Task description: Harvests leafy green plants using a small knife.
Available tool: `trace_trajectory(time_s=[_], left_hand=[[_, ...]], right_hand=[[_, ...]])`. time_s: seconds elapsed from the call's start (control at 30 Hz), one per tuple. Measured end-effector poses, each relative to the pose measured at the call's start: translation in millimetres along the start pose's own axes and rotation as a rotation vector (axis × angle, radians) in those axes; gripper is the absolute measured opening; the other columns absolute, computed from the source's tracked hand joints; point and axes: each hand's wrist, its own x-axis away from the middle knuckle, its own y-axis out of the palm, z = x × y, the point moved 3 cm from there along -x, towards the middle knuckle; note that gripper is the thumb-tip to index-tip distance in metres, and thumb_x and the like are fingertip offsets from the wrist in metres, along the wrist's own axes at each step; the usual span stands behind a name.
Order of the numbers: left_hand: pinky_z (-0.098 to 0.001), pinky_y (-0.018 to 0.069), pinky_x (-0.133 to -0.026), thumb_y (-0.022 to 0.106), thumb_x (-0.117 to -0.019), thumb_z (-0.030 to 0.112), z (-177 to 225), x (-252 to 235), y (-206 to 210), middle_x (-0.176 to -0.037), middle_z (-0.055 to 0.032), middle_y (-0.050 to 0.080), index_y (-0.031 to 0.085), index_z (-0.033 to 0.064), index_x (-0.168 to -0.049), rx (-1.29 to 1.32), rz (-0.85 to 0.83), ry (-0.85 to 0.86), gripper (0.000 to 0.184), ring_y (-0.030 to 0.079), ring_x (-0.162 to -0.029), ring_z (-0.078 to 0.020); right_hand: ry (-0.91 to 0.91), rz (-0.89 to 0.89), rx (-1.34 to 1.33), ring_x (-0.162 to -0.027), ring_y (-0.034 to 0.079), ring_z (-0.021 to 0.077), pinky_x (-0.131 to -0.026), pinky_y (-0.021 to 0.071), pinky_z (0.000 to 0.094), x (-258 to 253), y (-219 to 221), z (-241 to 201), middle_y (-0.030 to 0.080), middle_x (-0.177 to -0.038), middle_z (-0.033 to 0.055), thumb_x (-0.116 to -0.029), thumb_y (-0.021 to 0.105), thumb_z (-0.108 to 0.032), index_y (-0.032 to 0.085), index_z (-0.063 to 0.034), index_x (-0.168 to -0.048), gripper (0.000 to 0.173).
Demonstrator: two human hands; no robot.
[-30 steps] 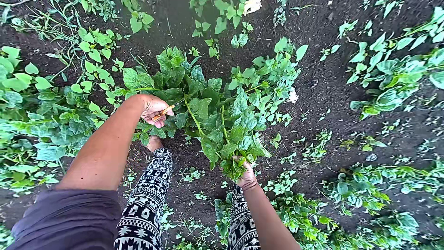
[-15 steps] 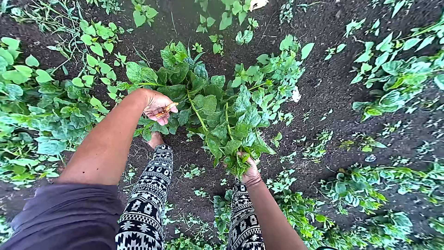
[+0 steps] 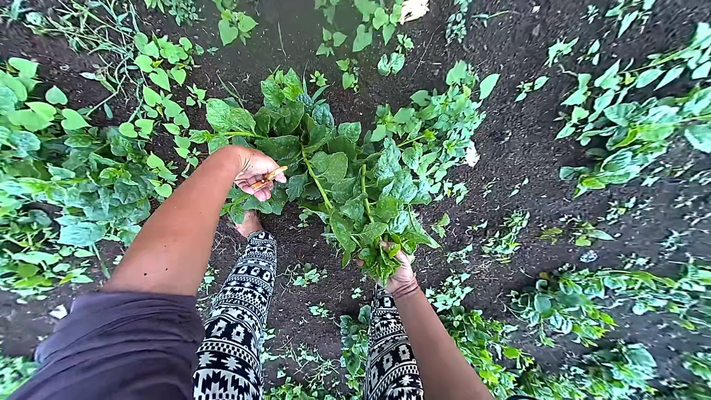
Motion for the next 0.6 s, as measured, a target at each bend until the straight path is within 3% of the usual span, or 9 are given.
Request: trace_trajectory(time_s=[0.1, 0.2, 0.3, 0.5, 0.6], left_hand=[[-0.0245, 0.0461, -0.063, 0.043, -0.111, 0.026, 4.5, 0.8, -2.2, -0.084, -0.0042, 0.062, 0.064, 0.0084, -0.113, -0.026, 0.021, -0.004, 0.027, 0.056, -0.065, -0.0107], [-0.0252, 0.047, -0.066, 0.044, -0.1105, 0.024, 4.8, -1.2, -5.0, -0.087, -0.0053, 0.064, 0.064, 0.0076, -0.111, -0.043, 0.029, -0.016, 0.025, 0.058, -0.069, -0.0116], [-0.0238, 0.0459, -0.061, 0.046, -0.1099, 0.021, 0.7, -3.0, -6.1, -0.082, -0.0044, 0.065, 0.066, 0.0077, -0.105, -0.067, 0.048, -0.021, 0.025, 0.059, -0.065, -0.0104], [-0.0214, 0.0449, -0.058, 0.047, -0.1091, 0.018, -6.1, -4.1, -4.2, -0.077, -0.0034, 0.066, 0.066, 0.0075, -0.099, -0.086, 0.038, -0.043, 0.024, 0.058, -0.06, -0.0086], [-0.0226, 0.0474, -0.06, 0.049, -0.1085, 0.019, -10.2, -8.3, -2.3, -0.078, -0.004, 0.068, 0.067, 0.0074, -0.099, -0.122, 0.037, -0.067, 0.024, 0.06, -0.061, -0.0094]], right_hand=[[-0.01, -0.009, 0.001, -0.07, 0.072, 0.0151, -0.063, 0.0615, 0.0344, -1.3, 0.2, 0.9, 0.073, -0.078, 0.0035, -0.0904, 0.052, -0.019, 0.061, -0.0113, -0.095, 0.012], [-0.012, -0.004, -0.002, -0.069, 0.072, 0.0146, -0.063, 0.0614, 0.0335, -0.7, 1.6, 1.6, 0.073, -0.078, 0.0031, -0.0923, 0.05, -0.018, 0.061, -0.0118, -0.094, 0.013], [-0.015, -0.01, -0.026, -0.069, 0.072, 0.0159, -0.062, 0.0615, 0.0338, -1.3, 0.5, 1.9, 0.073, -0.077, 0.0044, -0.0905, 0.052, -0.019, 0.061, -0.0114, -0.093, 0.012], [-0.015, 0.001, -0.04, -0.069, 0.072, 0.0176, -0.061, 0.0617, 0.0349, -1.3, -2.5, -4.5, 0.073, -0.077, 0.0054, -0.0949, 0.046, -0.02, 0.061, -0.0106, -0.093, 0.017], [-0.001, -0.016, -0.033, -0.07, 0.073, 0.0186, -0.062, 0.0616, 0.0351, -2.7, -5.0, -5.2, 0.073, -0.078, 0.0063, -0.0934, 0.051, -0.022, 0.061, -0.0103, -0.094, 0.016]])
